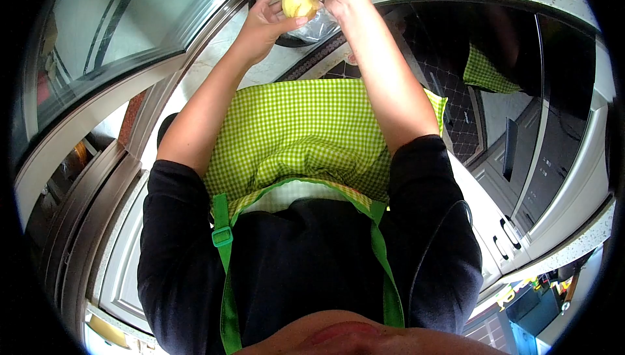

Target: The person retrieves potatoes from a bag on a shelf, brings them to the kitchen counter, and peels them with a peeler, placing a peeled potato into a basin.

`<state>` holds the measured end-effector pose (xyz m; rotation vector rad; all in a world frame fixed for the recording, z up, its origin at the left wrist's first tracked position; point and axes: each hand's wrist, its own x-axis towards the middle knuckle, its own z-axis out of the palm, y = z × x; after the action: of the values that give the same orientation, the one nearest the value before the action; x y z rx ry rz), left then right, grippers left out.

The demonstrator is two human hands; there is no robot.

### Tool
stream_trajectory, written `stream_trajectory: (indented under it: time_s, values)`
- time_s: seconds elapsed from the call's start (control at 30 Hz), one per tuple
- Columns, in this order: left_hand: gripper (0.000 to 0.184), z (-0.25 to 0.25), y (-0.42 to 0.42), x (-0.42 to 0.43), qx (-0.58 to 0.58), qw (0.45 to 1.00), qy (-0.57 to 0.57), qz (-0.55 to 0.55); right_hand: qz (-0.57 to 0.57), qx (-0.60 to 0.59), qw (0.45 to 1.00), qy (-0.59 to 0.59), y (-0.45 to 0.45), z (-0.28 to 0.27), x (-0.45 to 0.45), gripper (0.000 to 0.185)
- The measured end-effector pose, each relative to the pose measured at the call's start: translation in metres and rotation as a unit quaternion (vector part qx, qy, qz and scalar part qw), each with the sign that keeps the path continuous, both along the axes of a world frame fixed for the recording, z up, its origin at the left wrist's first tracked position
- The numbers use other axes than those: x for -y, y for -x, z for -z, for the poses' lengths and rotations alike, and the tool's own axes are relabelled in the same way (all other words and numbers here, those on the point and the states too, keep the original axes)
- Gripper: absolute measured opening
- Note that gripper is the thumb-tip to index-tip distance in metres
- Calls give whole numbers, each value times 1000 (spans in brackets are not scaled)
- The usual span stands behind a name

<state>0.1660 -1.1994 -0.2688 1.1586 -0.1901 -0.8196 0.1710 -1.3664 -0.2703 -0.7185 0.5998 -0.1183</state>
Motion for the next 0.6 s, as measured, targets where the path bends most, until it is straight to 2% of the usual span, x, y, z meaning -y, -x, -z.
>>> stream_trajectory:
  time_s: [0.07,0.13,0.17,0.27,0.33,0.4,0.43,0.47,0.53,0.6]
  values:
    - [75,-5,-1,-1,-15,1000,7,16,26,-6,1000,-15,-2,13,8,21]
    - [77,-9,-3,-3,37,994,5,101,13,-7,996,-93,-9,42,22,23]
    - [77,-8,-1,0,37,994,5,103,20,-24,994,-102,-15,59,23,26]
    - [81,-2,4,3,-17,995,60,73,73,-30,992,-99,-6,13,11,29]
    - [72,-1,-1,-1,-62,995,46,56,97,-53,992,-54,-6,12,11,28]
    - [71,-3,-3,-1,-69,994,61,56,65,-50,995,-53,-5,19,13,39]
    - [70,-5,-3,-1,-76,993,74,56,58,-53,997,-4,-2,-2,10,40]
    - [70,-5,-4,-2,-75,993,73,56,58,-53,997,-5,-1,-10,6,40]
    - [67,-6,-4,-1,-106,989,92,45,-5,25,1000,8,3,-18,0,24]
    - [66,-6,-3,0,-104,991,75,39,-48,56,996,43,6,-18,-3,26]
